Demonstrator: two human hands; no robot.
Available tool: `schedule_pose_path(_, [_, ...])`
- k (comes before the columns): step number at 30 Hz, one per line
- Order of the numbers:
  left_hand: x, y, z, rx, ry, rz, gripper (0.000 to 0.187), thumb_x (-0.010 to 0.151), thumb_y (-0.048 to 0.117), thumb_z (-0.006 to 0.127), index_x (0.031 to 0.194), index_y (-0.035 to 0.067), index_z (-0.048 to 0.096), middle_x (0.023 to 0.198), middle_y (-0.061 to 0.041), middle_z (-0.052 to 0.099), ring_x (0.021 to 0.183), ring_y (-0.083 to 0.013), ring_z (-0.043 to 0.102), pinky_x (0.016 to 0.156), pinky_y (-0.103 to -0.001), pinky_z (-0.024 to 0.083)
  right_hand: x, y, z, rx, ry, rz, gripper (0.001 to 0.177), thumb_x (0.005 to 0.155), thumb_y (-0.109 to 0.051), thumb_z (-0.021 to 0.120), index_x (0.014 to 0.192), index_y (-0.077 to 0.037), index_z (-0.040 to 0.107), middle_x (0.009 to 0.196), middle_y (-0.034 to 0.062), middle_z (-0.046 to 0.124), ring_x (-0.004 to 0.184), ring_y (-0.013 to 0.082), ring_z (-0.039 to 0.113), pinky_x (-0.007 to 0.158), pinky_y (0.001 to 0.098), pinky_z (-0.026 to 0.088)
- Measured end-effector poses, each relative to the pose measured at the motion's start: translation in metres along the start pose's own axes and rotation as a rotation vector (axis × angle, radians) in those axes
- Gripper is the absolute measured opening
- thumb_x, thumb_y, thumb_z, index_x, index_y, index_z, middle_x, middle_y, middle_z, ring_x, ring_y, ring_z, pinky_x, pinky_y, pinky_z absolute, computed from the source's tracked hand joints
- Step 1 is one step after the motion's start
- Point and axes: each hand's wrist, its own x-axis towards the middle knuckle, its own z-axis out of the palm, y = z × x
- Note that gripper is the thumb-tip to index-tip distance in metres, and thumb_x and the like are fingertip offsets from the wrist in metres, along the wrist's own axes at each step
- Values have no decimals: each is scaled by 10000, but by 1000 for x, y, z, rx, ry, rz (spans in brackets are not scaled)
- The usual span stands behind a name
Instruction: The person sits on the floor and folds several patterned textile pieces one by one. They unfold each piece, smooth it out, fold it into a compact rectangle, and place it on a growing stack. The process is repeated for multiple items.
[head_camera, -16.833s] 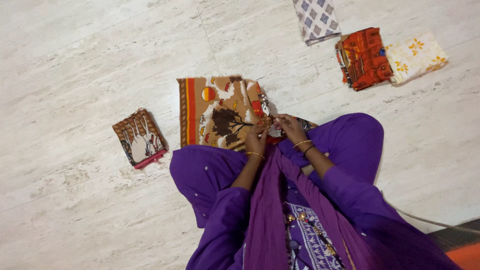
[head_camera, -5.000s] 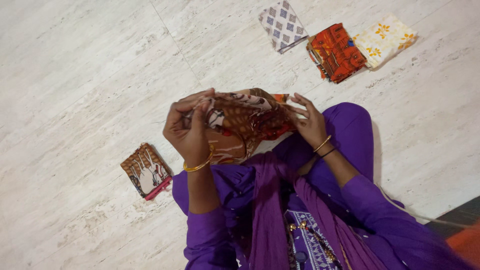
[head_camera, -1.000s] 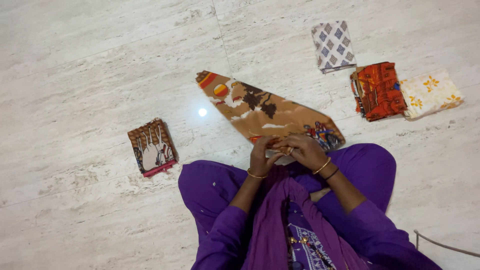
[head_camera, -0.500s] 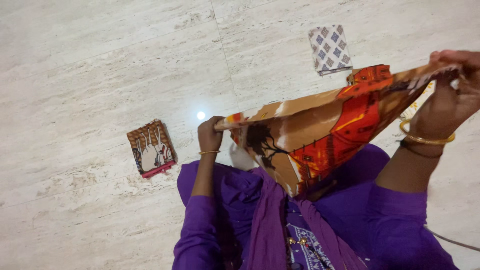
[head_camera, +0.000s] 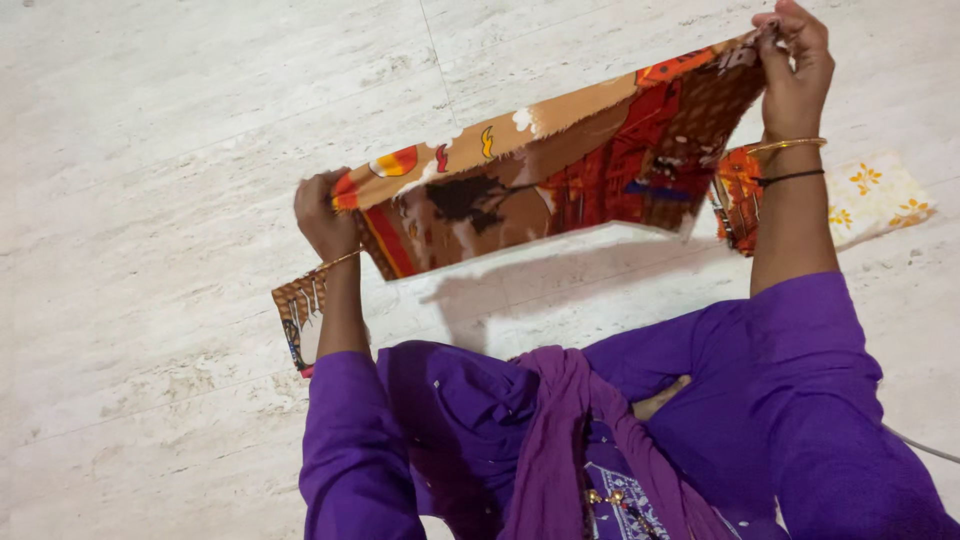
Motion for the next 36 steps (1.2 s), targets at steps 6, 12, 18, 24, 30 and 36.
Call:
schedule_pose_path(6, [-47,5,-26,-6,47,164,238,889,13,684,1080,123,772,1037,-31,770,1188,-256,663,1291,-576,126,-68,-53,-32,217,-78,81,167,1104,5,630,1119,-141,710,1520,59,588,1457,189,510,1341,371,355])
schedule_pose_path(12, [-130,-58,-14,234,-446,307,264,944,46,674,1084,234,798,1145,72,767,1216,-181,648,1273,-588,192,-181,-21,-81,-41,-297,471,87,1026,-158,641,1079,-154,710,1474,37,619,1433,217,531,1236,444,411])
schedule_pose_path(18, [-185,-128,30,366,-1052,306,279,929,188,683,1148,335,775,1339,102,680,1348,-167,535,1238,-581,220,-262,48,-109,-752,-612,622,368,903,-188,710,1269,-154,709,1396,113,647,1286,282,594,1111,421,450])
schedule_pose_path(24, [-192,-129,25,567,-1516,112,670,746,504,806,1365,348,599,1480,67,539,1454,-187,387,1199,-559,228,-270,80,-102,-920,-780,713,267,830,-194,780,1092,-153,811,1454,133,632,1332,311,606,1090,402,489])
schedule_pose_path(30, [-189,-130,51,454,-1499,-86,623,889,715,580,1397,360,650,1540,26,580,1449,-233,499,1237,-498,353,-268,76,16,-887,-834,295,465,776,-76,675,1236,-125,719,1372,137,646,1290,353,565,1113,453,427])
schedule_pose_path(36, [-200,-105,142,620,-1294,-336,1040,816,729,640,1630,286,167,1719,8,92,1575,-305,76,1187,-671,182,-300,52,194,-944,-1091,250,630,930,-248,610,1537,-205,448,1681,72,251,1585,272,136,1290,475,105])
